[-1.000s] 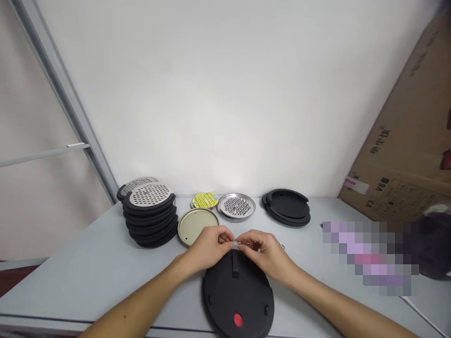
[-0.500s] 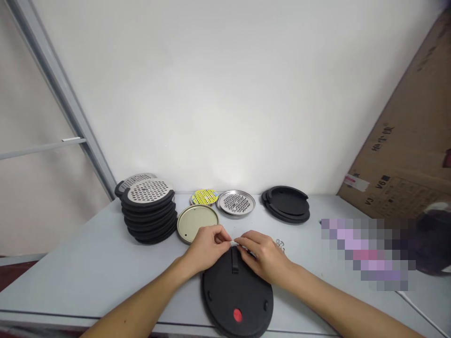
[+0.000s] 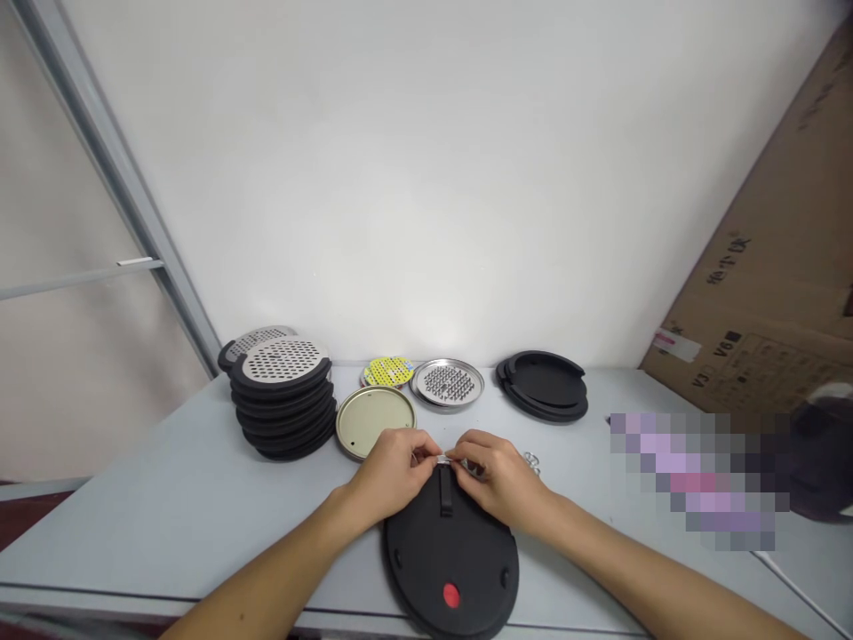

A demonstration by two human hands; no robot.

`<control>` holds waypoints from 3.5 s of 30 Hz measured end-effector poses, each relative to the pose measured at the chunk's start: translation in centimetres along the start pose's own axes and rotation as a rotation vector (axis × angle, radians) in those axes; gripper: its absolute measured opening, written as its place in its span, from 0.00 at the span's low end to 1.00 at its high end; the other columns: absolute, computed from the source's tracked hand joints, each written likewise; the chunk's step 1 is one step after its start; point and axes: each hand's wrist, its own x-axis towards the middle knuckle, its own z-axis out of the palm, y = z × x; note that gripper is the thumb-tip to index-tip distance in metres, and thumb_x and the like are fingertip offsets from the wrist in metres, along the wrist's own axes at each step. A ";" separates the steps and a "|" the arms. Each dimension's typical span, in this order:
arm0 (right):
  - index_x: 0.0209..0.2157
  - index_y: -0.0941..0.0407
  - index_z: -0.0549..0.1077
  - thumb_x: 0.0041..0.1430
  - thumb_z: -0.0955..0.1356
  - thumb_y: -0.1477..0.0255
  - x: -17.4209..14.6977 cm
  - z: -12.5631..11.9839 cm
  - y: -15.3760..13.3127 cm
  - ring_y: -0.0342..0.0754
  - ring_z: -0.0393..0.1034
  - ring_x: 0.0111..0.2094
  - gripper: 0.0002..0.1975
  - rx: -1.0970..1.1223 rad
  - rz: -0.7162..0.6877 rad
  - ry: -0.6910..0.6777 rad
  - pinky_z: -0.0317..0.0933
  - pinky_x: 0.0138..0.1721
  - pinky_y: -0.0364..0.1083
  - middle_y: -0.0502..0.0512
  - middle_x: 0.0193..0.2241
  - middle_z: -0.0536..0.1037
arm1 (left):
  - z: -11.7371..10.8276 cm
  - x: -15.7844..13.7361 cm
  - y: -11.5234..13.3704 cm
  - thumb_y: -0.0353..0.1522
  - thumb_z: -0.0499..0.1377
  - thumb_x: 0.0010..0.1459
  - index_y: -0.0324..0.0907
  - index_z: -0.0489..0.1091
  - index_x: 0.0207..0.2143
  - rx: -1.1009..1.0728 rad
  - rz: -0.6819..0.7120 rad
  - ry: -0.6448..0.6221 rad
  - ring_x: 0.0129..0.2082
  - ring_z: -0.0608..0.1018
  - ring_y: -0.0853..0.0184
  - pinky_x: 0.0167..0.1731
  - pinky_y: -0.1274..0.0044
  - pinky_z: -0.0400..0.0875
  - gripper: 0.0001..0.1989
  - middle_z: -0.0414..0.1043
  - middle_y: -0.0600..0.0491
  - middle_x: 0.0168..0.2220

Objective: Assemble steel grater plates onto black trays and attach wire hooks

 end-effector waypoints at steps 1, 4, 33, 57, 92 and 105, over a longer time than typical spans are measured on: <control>0.38 0.56 0.76 0.60 0.63 0.77 0.0 -0.1 -0.1 0.46 0.68 0.32 0.09 0.013 0.005 0.000 0.61 0.34 0.43 0.55 0.32 0.73 | 0.0 0.0 0.1 0.27 0.56 0.55 0.42 0.76 0.33 0.019 0.017 0.001 0.31 0.76 0.69 0.33 0.79 0.66 0.09 0.77 0.54 0.31; 0.38 0.55 0.76 0.60 0.63 0.77 -0.1 -0.3 -0.3 0.46 0.68 0.32 0.10 0.043 0.005 0.002 0.62 0.35 0.43 0.55 0.32 0.74 | -0.2 -0.1 0.2 0.26 0.56 0.54 0.42 0.77 0.32 0.057 0.045 0.002 0.30 0.75 0.70 0.32 0.80 0.65 0.09 0.77 0.54 0.30; 0.30 0.56 0.70 0.58 0.63 0.80 -1.1 0.7 -0.4 0.46 0.67 0.31 0.07 0.029 0.037 0.071 0.61 0.34 0.44 0.53 0.29 0.73 | -0.1 -0.3 0.1 0.22 0.55 0.51 0.40 0.75 0.28 0.131 0.088 0.009 0.29 0.74 0.70 0.31 0.80 0.65 0.09 0.75 0.54 0.28; 0.29 0.56 0.70 0.54 0.63 0.81 -1.2 1.2 -0.6 0.46 0.68 0.29 0.07 -0.020 0.062 0.104 0.62 0.33 0.44 0.52 0.27 0.73 | 0.7 -0.8 0.0 0.24 0.56 0.55 0.42 0.77 0.31 0.301 0.136 -0.015 0.32 0.77 0.66 0.35 0.77 0.66 0.11 0.77 0.52 0.30; 0.38 0.56 0.75 0.61 0.61 0.78 -0.8 0.8 -0.7 0.48 0.69 0.34 0.12 -0.084 0.047 -0.004 0.64 0.35 0.45 0.55 0.31 0.72 | 1.5 -1.3 0.0 0.25 0.51 0.61 0.44 0.75 0.45 0.293 0.170 0.011 0.37 0.74 0.63 0.41 0.73 0.68 0.16 0.75 0.49 0.35; 0.38 0.53 0.79 0.60 0.63 0.79 -0.2 0.6 -0.6 0.47 0.71 0.34 0.13 0.132 0.144 0.034 0.62 0.37 0.44 0.54 0.32 0.76 | 2.0 -1.2 -0.5 0.28 0.47 0.65 0.41 0.72 0.40 0.316 0.082 0.047 0.39 0.72 0.62 0.44 0.69 0.66 0.14 0.72 0.49 0.36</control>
